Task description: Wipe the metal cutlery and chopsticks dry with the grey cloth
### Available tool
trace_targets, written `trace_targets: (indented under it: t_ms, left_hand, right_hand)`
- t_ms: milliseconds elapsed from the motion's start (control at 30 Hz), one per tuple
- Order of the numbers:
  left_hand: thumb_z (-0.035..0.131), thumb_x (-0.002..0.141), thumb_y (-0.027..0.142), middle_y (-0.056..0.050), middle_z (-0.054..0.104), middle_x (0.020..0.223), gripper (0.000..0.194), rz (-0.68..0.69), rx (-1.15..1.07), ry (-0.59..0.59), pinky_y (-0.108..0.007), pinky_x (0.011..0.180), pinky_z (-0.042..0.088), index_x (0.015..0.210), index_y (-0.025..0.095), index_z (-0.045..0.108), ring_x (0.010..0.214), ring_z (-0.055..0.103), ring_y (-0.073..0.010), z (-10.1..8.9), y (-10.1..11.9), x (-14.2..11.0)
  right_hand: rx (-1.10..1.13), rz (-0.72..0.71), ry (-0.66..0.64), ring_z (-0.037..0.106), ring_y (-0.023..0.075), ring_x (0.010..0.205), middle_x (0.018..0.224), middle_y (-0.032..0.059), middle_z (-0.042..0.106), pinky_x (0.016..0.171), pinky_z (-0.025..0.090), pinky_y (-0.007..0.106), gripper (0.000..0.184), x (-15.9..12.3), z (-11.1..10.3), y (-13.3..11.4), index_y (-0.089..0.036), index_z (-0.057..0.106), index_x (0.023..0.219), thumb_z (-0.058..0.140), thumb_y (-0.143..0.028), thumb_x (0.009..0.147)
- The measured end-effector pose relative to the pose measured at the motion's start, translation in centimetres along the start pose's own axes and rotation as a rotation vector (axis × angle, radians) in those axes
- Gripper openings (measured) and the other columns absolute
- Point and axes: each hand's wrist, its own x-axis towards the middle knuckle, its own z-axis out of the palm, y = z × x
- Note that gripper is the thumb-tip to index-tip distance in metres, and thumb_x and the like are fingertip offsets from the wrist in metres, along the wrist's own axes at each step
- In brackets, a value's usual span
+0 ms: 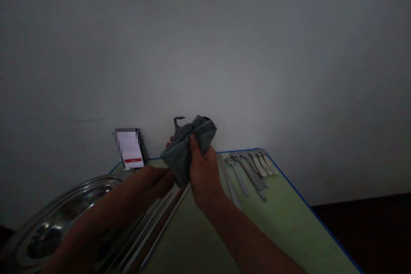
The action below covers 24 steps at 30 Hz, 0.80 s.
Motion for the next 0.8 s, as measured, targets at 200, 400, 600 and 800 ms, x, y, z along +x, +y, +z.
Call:
trace_targets:
  t_ms: [200,400,600,800]
  left_hand:
    - [0.037,0.088,0.046,0.004,0.050,0.055,0.041,-0.069,0.008,-0.063,-0.019,0.047,0.035,0.063,0.018,0.055,0.051,0.047,-0.0105,-2.0,-0.8,-2.6]
    - [0.036,0.090,0.039,0.000,0.063,0.081,0.030,-0.032,0.006,0.065,-0.020,0.063,0.043,0.091,0.021,0.060,0.072,0.057,-0.0132,-2.9,-1.7,-2.7]
    - [0.035,0.090,0.041,0.004,0.046,0.055,0.038,-0.032,0.092,0.165,-0.020,0.047,0.033,0.067,0.017,0.053,0.050,0.045,-0.0097,-2.0,-0.5,-1.4]
    - [0.036,0.090,0.036,0.006,0.043,0.049,0.038,-0.019,0.058,0.294,-0.020,0.044,0.028,0.061,0.016,0.051,0.044,0.040,-0.0076,-1.8,0.6,-1.5]
  right_hand:
    - [-0.307,-0.104,-0.171,0.065,0.0208,0.084,0.091,0.0081,0.070,0.073,0.053,0.035,0.034,1.7,-2.7,-2.6,-0.015,0.063,0.096,0.061,-0.041,0.075]
    - [-1.021,-0.240,-0.575,0.063,0.0179,0.082,0.088,0.0018,0.070,0.074,0.050,0.032,0.024,1.3,-4.4,-6.6,-0.021,0.067,0.097,0.062,-0.026,0.074]
    - [-0.957,-0.350,-0.413,0.063,0.0177,0.078,0.082,0.0011,0.070,0.071,0.050,0.030,0.021,0.6,-3.1,-6.0,-0.019,0.069,0.087,0.062,-0.035,0.075]
    - [-0.429,-0.348,0.033,0.065,0.0191,0.079,0.088,0.0079,0.070,0.074,0.052,0.035,0.039,0.2,-1.6,-2.2,-0.015,0.066,0.096,0.051,-0.048,0.081]
